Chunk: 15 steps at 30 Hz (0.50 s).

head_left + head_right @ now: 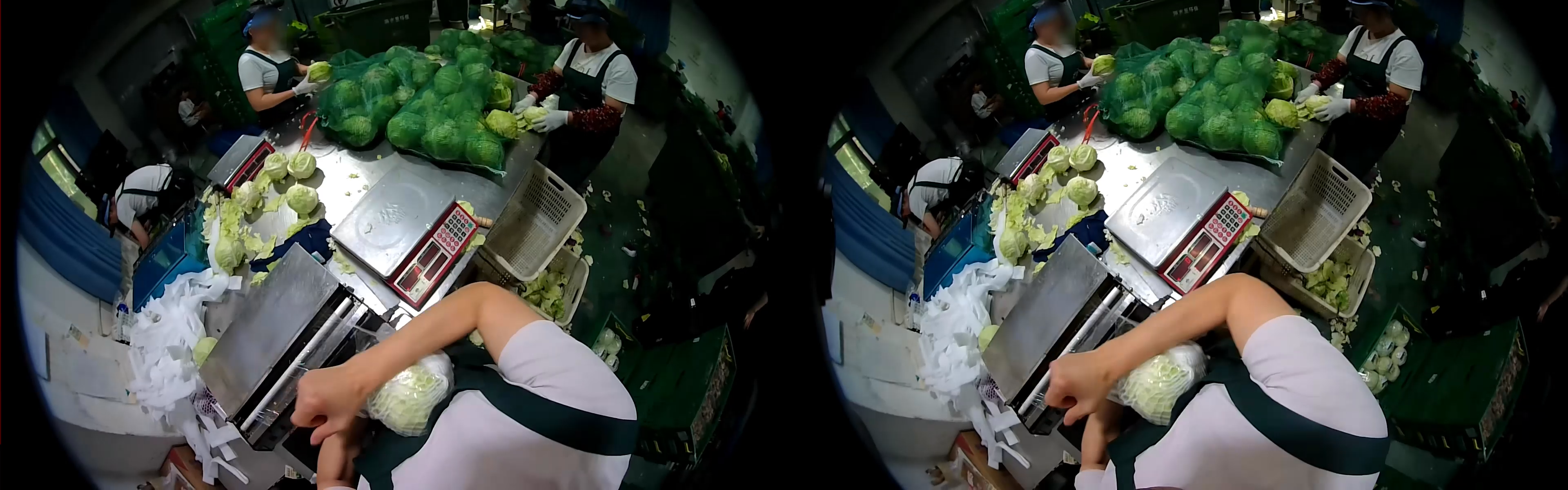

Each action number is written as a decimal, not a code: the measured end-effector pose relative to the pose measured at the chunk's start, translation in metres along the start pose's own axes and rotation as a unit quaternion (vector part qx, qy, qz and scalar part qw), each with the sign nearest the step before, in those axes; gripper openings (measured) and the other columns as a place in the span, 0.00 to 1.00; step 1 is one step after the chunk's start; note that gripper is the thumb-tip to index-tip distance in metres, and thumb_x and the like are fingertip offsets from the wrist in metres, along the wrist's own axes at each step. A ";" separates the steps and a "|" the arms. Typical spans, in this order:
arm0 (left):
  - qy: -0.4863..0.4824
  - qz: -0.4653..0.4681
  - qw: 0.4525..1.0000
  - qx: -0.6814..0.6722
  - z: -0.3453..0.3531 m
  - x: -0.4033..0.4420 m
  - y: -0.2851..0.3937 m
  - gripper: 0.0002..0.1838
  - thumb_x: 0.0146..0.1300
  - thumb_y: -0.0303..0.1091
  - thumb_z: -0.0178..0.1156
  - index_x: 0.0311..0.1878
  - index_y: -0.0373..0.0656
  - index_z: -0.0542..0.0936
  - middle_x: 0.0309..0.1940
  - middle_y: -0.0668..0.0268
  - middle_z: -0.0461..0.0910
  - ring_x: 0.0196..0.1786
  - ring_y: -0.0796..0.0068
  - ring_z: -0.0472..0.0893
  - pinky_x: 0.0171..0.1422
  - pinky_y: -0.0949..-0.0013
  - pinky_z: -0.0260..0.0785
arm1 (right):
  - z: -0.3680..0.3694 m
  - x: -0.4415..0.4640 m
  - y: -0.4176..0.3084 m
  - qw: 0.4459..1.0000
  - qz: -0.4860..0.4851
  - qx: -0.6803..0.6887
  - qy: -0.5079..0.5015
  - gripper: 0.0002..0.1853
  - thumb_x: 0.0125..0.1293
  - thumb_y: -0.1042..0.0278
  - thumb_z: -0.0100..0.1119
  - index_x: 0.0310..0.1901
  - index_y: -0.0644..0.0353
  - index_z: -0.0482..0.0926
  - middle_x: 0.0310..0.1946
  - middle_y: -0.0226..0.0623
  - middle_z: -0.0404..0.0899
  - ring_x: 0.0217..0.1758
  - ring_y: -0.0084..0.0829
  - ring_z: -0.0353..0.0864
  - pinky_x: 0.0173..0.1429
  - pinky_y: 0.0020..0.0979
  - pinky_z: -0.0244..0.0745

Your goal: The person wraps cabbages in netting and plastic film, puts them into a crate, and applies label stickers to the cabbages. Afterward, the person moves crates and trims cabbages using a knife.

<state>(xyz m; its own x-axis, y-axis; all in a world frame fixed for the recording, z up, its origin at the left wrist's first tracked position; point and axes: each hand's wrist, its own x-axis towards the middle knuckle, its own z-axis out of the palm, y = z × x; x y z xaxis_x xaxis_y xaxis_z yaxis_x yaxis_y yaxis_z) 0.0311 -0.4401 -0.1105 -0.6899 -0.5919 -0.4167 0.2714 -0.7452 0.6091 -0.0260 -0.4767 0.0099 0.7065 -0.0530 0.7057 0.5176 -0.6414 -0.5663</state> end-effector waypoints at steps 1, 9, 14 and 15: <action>0.010 0.027 1.000 -0.008 -0.001 0.007 -0.002 0.22 0.65 0.41 0.44 0.58 0.37 0.67 0.55 0.57 0.69 0.58 0.62 0.70 0.63 0.61 0.63 | -0.009 -0.008 -0.001 0.999 0.050 0.007 -0.020 0.18 0.47 0.62 0.65 0.14 0.59 0.65 0.11 0.34 0.67 0.16 0.38 0.69 0.21 0.34 0.62; 0.127 0.105 0.976 -0.140 0.011 0.028 -0.024 0.20 0.64 0.39 0.47 0.56 0.38 0.69 0.55 0.59 0.70 0.56 0.63 0.72 0.60 0.63 0.65 | -0.097 -0.199 0.010 0.822 0.413 0.352 -0.175 0.33 0.56 0.46 0.58 0.56 0.64 0.70 0.60 0.44 0.66 0.60 0.35 0.68 0.62 0.32 0.62; 0.140 0.047 0.986 0.077 0.058 0.041 0.012 0.31 0.61 0.47 0.54 0.62 0.39 0.62 0.61 0.61 0.62 0.61 0.66 0.67 0.62 0.66 0.61 | -0.070 -0.316 -0.031 0.373 0.459 0.685 0.425 0.32 0.65 0.45 0.43 0.56 0.70 0.67 0.53 0.50 0.71 0.57 0.42 0.72 0.62 0.38 0.66; 0.122 0.044 0.986 0.107 0.053 0.052 0.013 0.33 0.62 0.47 0.54 0.64 0.38 0.58 0.62 0.61 0.61 0.62 0.66 0.67 0.63 0.67 0.60 | -0.081 -0.309 -0.024 0.402 0.441 0.667 0.447 0.30 0.65 0.46 0.43 0.54 0.68 0.70 0.50 0.49 0.74 0.54 0.43 0.74 0.60 0.40 0.68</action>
<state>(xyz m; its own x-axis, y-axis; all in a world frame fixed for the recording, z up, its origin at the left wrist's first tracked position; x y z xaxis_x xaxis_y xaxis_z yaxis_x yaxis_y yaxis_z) -0.0373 -0.4643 -0.0889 -0.4816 -0.7274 -0.4889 0.1578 -0.6207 0.7680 -0.2956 -0.5068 -0.1597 0.7520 -0.4458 -0.4855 0.4756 0.8770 -0.0686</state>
